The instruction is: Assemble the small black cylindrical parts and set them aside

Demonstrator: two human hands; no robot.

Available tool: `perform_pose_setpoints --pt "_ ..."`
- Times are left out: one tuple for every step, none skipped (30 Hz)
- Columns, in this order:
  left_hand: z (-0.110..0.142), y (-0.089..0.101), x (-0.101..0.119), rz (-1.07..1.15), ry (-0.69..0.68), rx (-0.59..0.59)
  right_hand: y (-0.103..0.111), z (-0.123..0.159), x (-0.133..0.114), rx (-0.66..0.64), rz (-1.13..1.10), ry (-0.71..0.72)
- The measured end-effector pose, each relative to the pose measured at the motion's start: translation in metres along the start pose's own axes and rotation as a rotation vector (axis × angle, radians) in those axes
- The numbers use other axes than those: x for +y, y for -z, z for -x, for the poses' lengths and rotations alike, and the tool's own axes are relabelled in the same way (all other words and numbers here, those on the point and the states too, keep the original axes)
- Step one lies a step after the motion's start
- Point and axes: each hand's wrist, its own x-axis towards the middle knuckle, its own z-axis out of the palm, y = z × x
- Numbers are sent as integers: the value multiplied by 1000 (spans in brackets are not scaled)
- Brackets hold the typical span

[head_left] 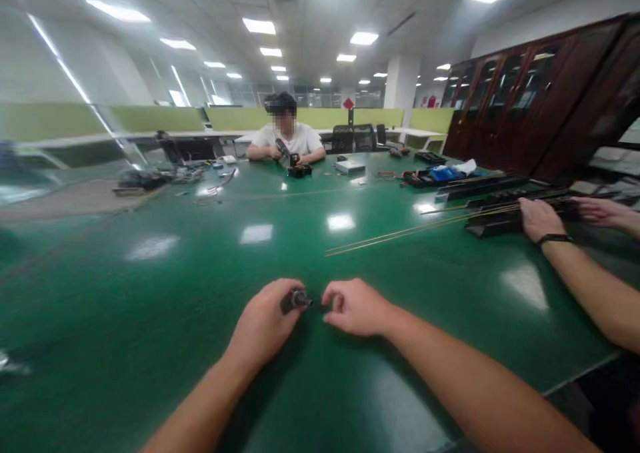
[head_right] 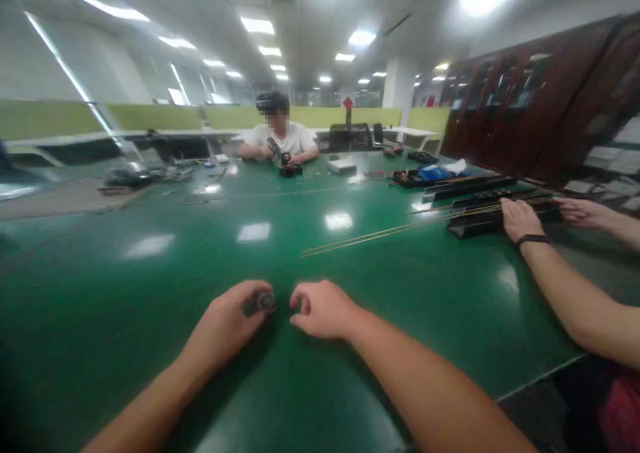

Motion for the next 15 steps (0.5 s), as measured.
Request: perform_pose_setpoints --pt "3 -2 -3 42 19 -21 -1 0 0 -11 5 1" --pt "5 -4 -6 82 35 -39 -2 1 0 -22 9 3" --pt "7 -5 -8 118 50 -56 -3 1 -1 -35 14 6" --pt "9 -6 -9 150 63 -70 -4 2 -1 -40 14 8" --pt "10 -7 -9 181 76 -82 -5 3 -2 -48 14 13" --pt "11 -8 -8 206 86 -89 -5 4 -3 -57 13 20" --pt "12 -8 -7 225 91 -94 -6 5 -5 -62 12 25" --pt "12 -8 -5 242 91 -100 -6 6 -6 -71 12 34" --pt "12 -8 -3 257 87 -107 -6 7 -7 -76 13 41" --pt "13 -8 -1 268 80 -115 -6 7 -8 -79 14 49" --pt "13 -9 1 277 69 -127 -6 8 -9 -79 16 56" --pt "14 -9 3 282 54 -136 -5 8 -10 -77 17 62" --pt "15 -9 4 284 35 -137 -5 8 -10 -76 19 67" --pt "16 -9 5 284 12 -128 -5 8 -10 -76 21 70" --pt "17 -9 6 283 -12 -111 -6 8 -10 -79 21 72"
